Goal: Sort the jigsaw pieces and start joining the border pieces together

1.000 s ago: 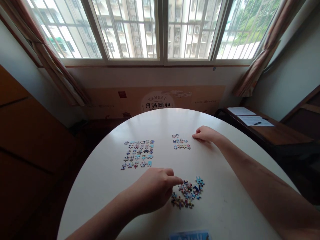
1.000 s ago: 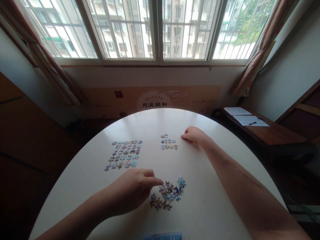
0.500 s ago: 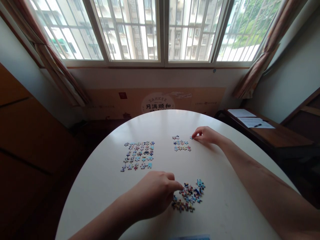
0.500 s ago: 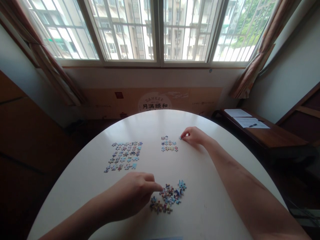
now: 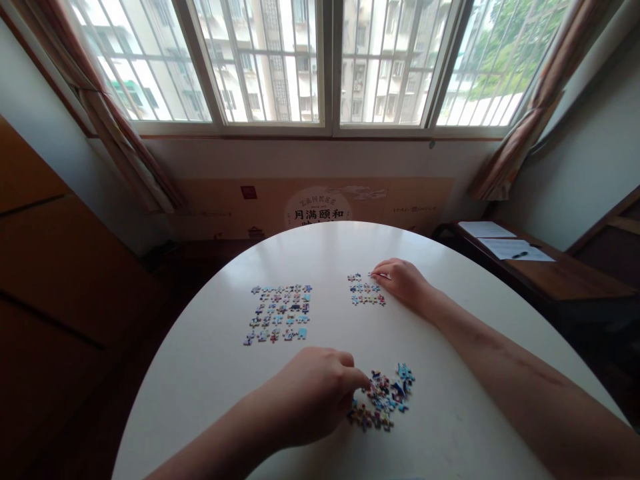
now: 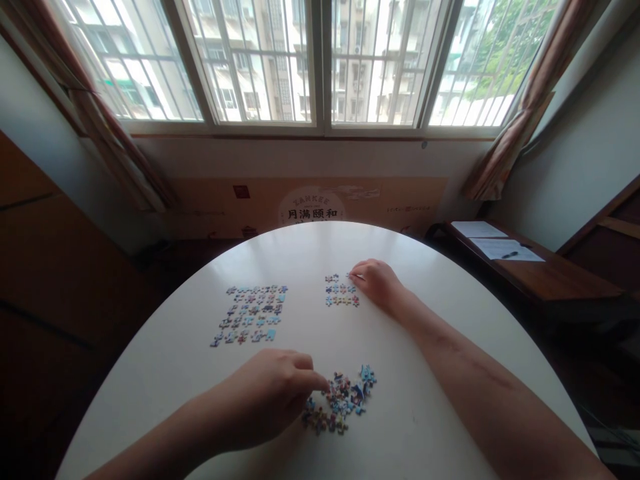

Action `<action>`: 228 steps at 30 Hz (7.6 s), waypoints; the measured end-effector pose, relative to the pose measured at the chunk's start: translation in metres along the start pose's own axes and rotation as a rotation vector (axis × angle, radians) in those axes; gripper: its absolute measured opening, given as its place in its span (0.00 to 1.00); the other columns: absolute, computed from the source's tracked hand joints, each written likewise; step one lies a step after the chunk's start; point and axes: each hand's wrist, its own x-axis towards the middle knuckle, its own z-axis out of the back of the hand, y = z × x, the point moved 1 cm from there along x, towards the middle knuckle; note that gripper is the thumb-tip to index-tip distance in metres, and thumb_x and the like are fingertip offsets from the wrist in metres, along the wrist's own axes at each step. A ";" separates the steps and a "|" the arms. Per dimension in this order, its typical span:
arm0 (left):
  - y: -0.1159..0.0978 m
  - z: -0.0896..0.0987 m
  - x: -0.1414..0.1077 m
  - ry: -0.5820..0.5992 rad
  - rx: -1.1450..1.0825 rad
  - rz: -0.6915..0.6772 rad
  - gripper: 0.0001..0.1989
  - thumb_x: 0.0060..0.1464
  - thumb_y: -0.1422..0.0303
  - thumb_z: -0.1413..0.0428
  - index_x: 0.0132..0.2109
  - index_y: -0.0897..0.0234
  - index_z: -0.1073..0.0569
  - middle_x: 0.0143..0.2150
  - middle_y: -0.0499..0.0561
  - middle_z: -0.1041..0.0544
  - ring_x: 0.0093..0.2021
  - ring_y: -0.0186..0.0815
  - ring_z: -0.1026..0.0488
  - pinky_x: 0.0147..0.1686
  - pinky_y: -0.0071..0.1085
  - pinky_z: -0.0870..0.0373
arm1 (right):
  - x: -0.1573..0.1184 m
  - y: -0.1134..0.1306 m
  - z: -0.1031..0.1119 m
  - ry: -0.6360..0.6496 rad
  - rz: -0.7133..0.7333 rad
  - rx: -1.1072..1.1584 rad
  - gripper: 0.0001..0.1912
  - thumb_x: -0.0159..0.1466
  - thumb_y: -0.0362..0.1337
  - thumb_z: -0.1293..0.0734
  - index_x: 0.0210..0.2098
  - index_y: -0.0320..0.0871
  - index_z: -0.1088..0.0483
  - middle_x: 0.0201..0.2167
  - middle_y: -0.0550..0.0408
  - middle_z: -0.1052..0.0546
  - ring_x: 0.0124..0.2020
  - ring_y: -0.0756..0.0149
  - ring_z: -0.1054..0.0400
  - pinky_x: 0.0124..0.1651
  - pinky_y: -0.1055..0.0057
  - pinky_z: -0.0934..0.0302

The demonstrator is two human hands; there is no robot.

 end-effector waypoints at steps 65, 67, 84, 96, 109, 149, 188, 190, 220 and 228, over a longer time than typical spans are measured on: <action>0.002 0.007 -0.003 -0.050 -0.012 -0.018 0.17 0.58 0.76 0.47 0.47 0.53 0.20 0.36 0.48 0.20 0.34 0.36 0.23 0.33 0.31 0.32 | 0.003 0.000 -0.010 -0.070 0.162 0.155 0.11 0.68 0.41 0.34 0.37 0.50 0.18 0.39 0.52 0.16 0.41 0.57 0.26 0.50 0.59 0.35; 0.002 0.008 -0.003 -0.051 -0.008 -0.021 0.17 0.58 0.76 0.47 0.47 0.54 0.20 0.36 0.48 0.20 0.34 0.36 0.23 0.33 0.32 0.32 | 0.002 0.000 -0.010 -0.073 0.166 0.154 0.12 0.68 0.41 0.34 0.37 0.50 0.18 0.40 0.52 0.16 0.41 0.57 0.27 0.50 0.58 0.35; 0.003 0.007 -0.002 -0.047 0.006 -0.002 0.17 0.58 0.76 0.48 0.47 0.52 0.20 0.36 0.47 0.20 0.34 0.36 0.23 0.34 0.32 0.32 | -0.001 -0.011 -0.012 -0.185 0.141 0.175 0.10 0.67 0.38 0.33 0.40 0.51 0.18 0.44 0.53 0.17 0.45 0.56 0.26 0.53 0.55 0.33; 0.002 0.008 -0.003 -0.056 -0.006 -0.016 0.16 0.59 0.75 0.48 0.46 0.54 0.19 0.36 0.49 0.20 0.34 0.35 0.24 0.33 0.31 0.33 | -0.001 -0.006 -0.015 -0.122 0.160 0.149 0.11 0.67 0.38 0.33 0.40 0.50 0.17 0.44 0.51 0.17 0.45 0.55 0.27 0.52 0.55 0.33; 0.003 0.008 -0.001 -0.055 0.006 -0.038 0.16 0.59 0.75 0.48 0.47 0.54 0.20 0.36 0.49 0.20 0.33 0.35 0.24 0.31 0.31 0.34 | -0.002 -0.002 -0.013 -0.137 0.152 0.144 0.11 0.68 0.39 0.34 0.38 0.49 0.17 0.42 0.51 0.17 0.44 0.56 0.27 0.52 0.56 0.33; 0.007 0.005 0.003 0.002 0.021 -0.046 0.07 0.53 0.68 0.37 0.40 0.55 0.18 0.39 0.47 0.18 0.38 0.35 0.23 0.36 0.30 0.31 | -0.043 0.012 0.012 -0.169 -0.206 0.320 0.28 0.67 0.54 0.39 0.19 0.42 0.28 0.14 0.57 0.33 0.17 0.69 0.42 0.24 0.70 0.47; 0.002 -0.011 0.011 -0.122 0.248 0.210 0.10 0.60 0.74 0.46 0.34 0.63 0.21 0.35 0.54 0.22 0.38 0.42 0.29 0.34 0.34 0.31 | -0.045 0.115 0.036 0.396 0.404 0.134 0.10 0.58 0.32 0.29 0.34 0.55 0.18 0.27 0.64 0.20 0.27 0.72 0.30 0.31 0.73 0.45; 0.001 -0.011 0.010 -0.122 0.248 0.205 0.10 0.61 0.72 0.46 0.33 0.64 0.22 0.35 0.55 0.23 0.37 0.41 0.29 0.35 0.35 0.30 | -0.044 0.114 0.041 0.414 0.375 0.052 0.11 0.56 0.30 0.29 0.31 0.54 0.18 0.26 0.63 0.20 0.26 0.71 0.32 0.30 0.72 0.46; 0.001 -0.008 0.010 -0.061 0.209 0.209 0.13 0.63 0.69 0.49 0.34 0.64 0.22 0.36 0.54 0.23 0.40 0.42 0.29 0.37 0.38 0.28 | -0.038 0.060 0.078 0.734 -0.057 0.053 0.12 0.53 0.31 0.31 0.33 0.47 0.17 0.30 0.56 0.17 0.30 0.64 0.26 0.33 0.71 0.40; -0.002 -0.006 0.010 -0.041 0.214 0.208 0.13 0.63 0.69 0.49 0.33 0.64 0.22 0.37 0.55 0.23 0.40 0.42 0.29 0.38 0.38 0.28 | -0.035 0.036 0.092 0.735 -0.145 0.106 0.16 0.55 0.34 0.31 0.42 0.47 0.18 0.33 0.55 0.18 0.32 0.64 0.25 0.33 0.73 0.38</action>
